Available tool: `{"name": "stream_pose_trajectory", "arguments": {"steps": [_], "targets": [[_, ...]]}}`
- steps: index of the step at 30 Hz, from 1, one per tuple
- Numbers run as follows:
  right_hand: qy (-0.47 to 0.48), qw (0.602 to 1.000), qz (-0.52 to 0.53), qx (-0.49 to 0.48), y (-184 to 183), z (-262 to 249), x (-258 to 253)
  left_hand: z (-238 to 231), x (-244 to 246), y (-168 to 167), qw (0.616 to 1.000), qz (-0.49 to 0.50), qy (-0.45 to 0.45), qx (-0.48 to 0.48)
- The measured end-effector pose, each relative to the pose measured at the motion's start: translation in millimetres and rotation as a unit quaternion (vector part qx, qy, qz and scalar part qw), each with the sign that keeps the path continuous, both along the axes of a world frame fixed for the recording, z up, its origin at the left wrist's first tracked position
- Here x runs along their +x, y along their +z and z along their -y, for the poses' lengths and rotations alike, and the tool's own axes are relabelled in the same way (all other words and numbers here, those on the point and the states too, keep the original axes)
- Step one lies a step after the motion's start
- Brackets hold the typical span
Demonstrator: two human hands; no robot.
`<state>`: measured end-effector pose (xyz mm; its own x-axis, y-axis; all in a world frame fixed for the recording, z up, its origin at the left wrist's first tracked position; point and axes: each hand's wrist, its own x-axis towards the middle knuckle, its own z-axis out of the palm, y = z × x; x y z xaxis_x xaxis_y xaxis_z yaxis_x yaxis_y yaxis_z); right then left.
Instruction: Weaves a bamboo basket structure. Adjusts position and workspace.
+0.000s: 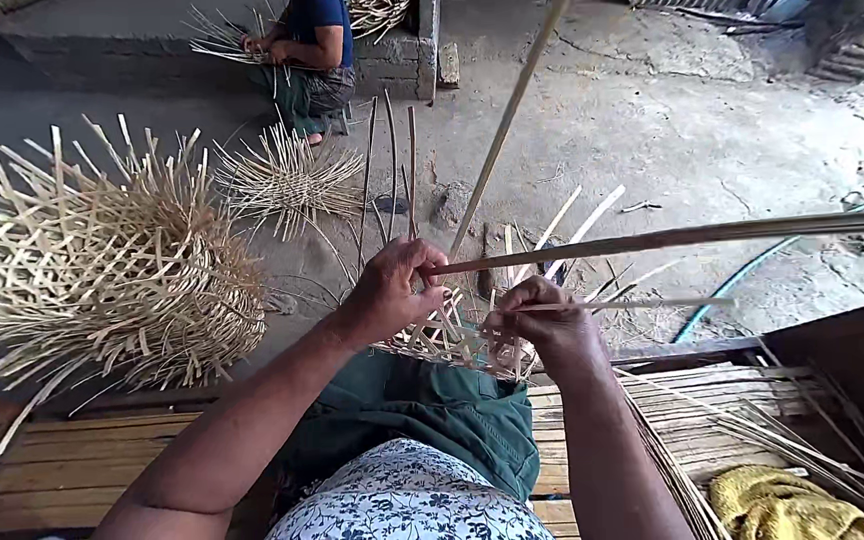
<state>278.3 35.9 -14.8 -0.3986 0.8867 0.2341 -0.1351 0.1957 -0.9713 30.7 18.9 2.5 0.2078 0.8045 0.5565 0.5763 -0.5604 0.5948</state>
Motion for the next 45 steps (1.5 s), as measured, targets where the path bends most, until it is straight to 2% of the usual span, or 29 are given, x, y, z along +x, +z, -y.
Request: {"name": "stream_pose_trajectory", "arguments": {"steps": [2, 4, 6, 7, 8, 10, 12, 14, 17, 20, 23, 26, 29, 31, 35, 39, 40, 42, 45], "targets": [[-0.006, 0.998, 0.001, 0.064, -5, 6, -3, -2, 1, -3, 0.997, -0.057, 0.041, 0.045], [-0.06, 0.973, 0.122, 0.188, 0, 19, -9, -1, 4, -7, 0.984, -0.134, 0.065, 0.093], [-0.153, 0.891, 0.305, 0.301, 12, 33, -17, 3, 9, -7, 0.972, -0.188, 0.08, 0.113], [-0.187, 0.85, 0.368, 0.327, 17, 38, -21, 7, 11, -5, 0.969, -0.2, 0.081, 0.117], [-0.2, 0.824, 0.415, 0.331, 20, 39, -22, 11, 14, -2, 0.969, -0.202, 0.081, 0.12], [-0.185, 0.807, 0.454, 0.328, 24, 36, -16, 14, 17, 2, 0.982, -0.155, 0.063, 0.091], [-0.138, 0.823, 0.448, 0.321, 29, 31, -6, 16, 12, 9, 0.998, -0.049, 0.019, -0.031], [-0.094, 0.846, 0.43, 0.301, 31, 23, -1, 16, 4, 18, 0.982, 0.071, -0.034, -0.173], [-0.027, 0.884, 0.421, 0.204, 36, 14, 3, 16, 1, 21, 0.952, 0.164, -0.091, -0.243], [-0.009, 0.889, 0.441, 0.122, 40, 4, 3, 16, 3, 11, 0.966, 0.172, -0.11, -0.156], [-0.019, 0.891, 0.437, 0.122, 36, 1, -2, 21, 15, 13, 0.999, 0.003, -0.016, 0.027], [-0.075, 0.902, 0.389, 0.17, 32, 9, -12, 18, 28, 15, 0.968, -0.211, -0.04, 0.129], [-0.181, 0.891, 0.328, 0.257, 22, 18, -17, 0, 24, 16, 0.947, -0.29, -0.04, 0.136], [-0.235, 0.874, 0.309, 0.293, 18, 23, -17, -4, 18, 28, 0.959, -0.259, -0.018, 0.114], [-0.284, 0.846, 0.311, 0.326, 20, 34, -24, 11, 18, 43, 0.977, -0.178, 0.016, 0.116], [-0.286, 0.834, 0.353, 0.313, 27, 45, -37, 25, 15, 23, 0.979, -0.164, 0.054, 0.106], [-0.262, 0.849, 0.348, 0.298, 28, 46, -38, 26, 13, 15, 0.982, -0.153, 0.062, 0.089], [-0.175, 0.914, 0.294, 0.219, 29, 40, -35, 29, 6, 3, 0.987, -0.134, 0.072, 0.046], [-0.042, 0.983, 0.153, 0.097, 21, 20, -23, 28, -2, -7, 0.992, -0.098, 0.074, 0.026]]}}
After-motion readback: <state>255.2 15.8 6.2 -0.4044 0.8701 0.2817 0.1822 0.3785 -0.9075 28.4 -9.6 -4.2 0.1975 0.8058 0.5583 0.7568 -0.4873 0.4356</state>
